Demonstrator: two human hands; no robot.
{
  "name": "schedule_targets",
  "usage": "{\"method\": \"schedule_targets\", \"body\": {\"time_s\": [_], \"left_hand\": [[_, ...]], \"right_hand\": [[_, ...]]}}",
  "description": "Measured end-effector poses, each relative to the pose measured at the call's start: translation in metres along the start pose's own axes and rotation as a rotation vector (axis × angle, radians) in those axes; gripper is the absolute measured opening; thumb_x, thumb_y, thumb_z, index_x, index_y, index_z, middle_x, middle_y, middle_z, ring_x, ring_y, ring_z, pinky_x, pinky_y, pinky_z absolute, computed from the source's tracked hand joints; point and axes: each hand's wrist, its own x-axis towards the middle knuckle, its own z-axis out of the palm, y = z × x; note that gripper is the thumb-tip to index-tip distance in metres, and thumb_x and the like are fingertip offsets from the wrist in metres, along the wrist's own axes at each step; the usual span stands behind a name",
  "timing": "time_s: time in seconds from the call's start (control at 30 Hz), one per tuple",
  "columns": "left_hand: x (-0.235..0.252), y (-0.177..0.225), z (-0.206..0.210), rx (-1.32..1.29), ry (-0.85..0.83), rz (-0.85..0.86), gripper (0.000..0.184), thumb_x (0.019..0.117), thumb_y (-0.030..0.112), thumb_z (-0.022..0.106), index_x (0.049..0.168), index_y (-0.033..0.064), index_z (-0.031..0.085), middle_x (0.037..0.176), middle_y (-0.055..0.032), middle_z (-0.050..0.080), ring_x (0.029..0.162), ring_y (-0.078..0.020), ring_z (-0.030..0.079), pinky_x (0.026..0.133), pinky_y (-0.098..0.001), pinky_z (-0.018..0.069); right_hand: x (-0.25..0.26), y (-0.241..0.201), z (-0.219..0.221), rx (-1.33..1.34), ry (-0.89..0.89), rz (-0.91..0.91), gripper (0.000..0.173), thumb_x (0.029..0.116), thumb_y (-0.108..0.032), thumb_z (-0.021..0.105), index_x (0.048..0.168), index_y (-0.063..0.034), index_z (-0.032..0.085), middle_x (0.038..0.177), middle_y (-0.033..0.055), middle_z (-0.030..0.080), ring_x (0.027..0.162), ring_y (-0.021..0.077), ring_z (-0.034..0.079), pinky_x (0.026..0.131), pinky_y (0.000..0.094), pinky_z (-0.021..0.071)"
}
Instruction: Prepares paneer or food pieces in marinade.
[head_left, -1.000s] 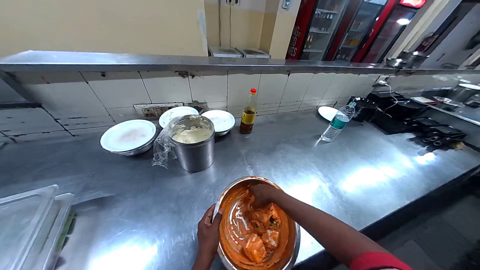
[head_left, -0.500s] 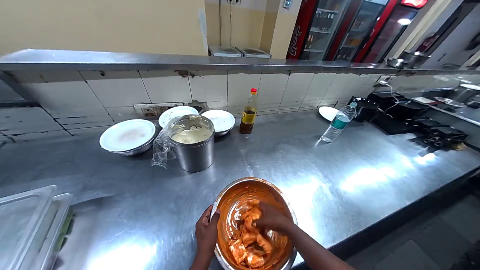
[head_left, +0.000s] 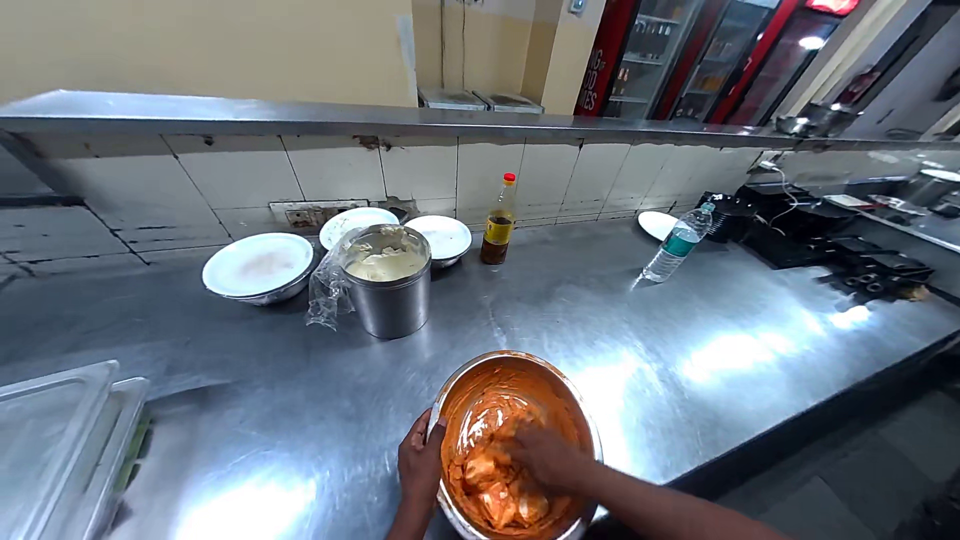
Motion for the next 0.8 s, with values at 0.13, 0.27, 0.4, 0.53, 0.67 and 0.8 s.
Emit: {"method": "schedule_targets", "body": {"time_s": [0.13, 0.27, 0.4, 0.53, 0.67, 0.8], "left_hand": [[0.0, 0.001, 0.001, 0.011, -0.003, 0.006, 0.032, 0.1027, 0.004, 0.056, 0.131, -0.0093, 0.059, 0.115, -0.0192, 0.07, 0.098, -0.0135, 0.07, 0.089, -0.0278, 0.056], [-0.001, 0.001, 0.002, 0.004, 0.049, 0.034, 0.028, 0.1019, 0.003, 0.056, 0.126, -0.0101, 0.061, 0.111, -0.0187, 0.071, 0.094, -0.0134, 0.07, 0.087, -0.0276, 0.0567], [-0.003, 0.005, 0.007, 0.013, 0.058, 0.074, 0.027, 0.1005, 0.003, 0.057, 0.124, -0.0108, 0.062, 0.108, -0.0179, 0.071, 0.091, -0.0117, 0.07, 0.085, -0.0262, 0.0567], [-0.008, 0.013, 0.012, 0.022, 0.051, 0.107, 0.025, 0.0991, 0.002, 0.058, 0.121, -0.0099, 0.064, 0.103, -0.0157, 0.072, 0.088, -0.0093, 0.069, 0.082, -0.0238, 0.0568], [-0.008, 0.022, 0.013, 0.037, 0.037, 0.081, 0.027, 0.1008, 0.004, 0.058, 0.123, -0.0093, 0.063, 0.106, -0.0158, 0.072, 0.09, -0.01, 0.069, 0.084, -0.0252, 0.0564], [-0.006, 0.021, 0.008, 0.036, 0.018, 0.027, 0.032, 0.1032, 0.006, 0.056, 0.131, -0.0091, 0.061, 0.119, -0.0198, 0.07, 0.103, -0.0157, 0.069, 0.093, -0.0304, 0.0549]], "right_hand": [[0.025, 0.046, -0.021, 0.133, 0.039, 0.073, 0.047, 0.1033, -0.023, 0.06, 0.14, 0.0053, 0.055, 0.144, 0.0294, 0.053, 0.137, 0.0444, 0.048, 0.116, 0.0574, 0.0353], [0.016, 0.036, -0.012, 0.406, 0.167, 0.412, 0.055, 0.104, -0.033, 0.058, 0.142, 0.0053, 0.053, 0.151, 0.0273, 0.047, 0.141, 0.0394, 0.045, 0.117, 0.0532, 0.0355], [-0.009, -0.002, 0.007, 0.607, 0.072, 0.664, 0.07, 0.1007, -0.044, 0.059, 0.149, 0.0035, 0.044, 0.149, 0.0336, 0.044, 0.137, 0.0473, 0.046, 0.111, 0.0618, 0.0399], [-0.02, -0.031, 0.025, 1.115, 0.178, 0.676, 0.064, 0.0968, -0.026, 0.069, 0.148, 0.0, 0.043, 0.141, 0.0265, 0.053, 0.131, 0.0366, 0.053, 0.109, 0.0547, 0.0433], [-0.007, -0.057, 0.029, 1.735, 0.353, 0.7, 0.042, 0.1028, -0.009, 0.054, 0.143, -0.0039, 0.042, 0.124, 0.018, 0.058, 0.108, 0.0259, 0.062, 0.09, 0.044, 0.0535], [0.013, -0.057, 0.028, 2.102, 0.498, 0.644, 0.035, 0.1063, -0.011, 0.044, 0.142, -0.0105, 0.041, 0.111, 0.0152, 0.061, 0.095, 0.0254, 0.065, 0.08, 0.0447, 0.0561]]}}
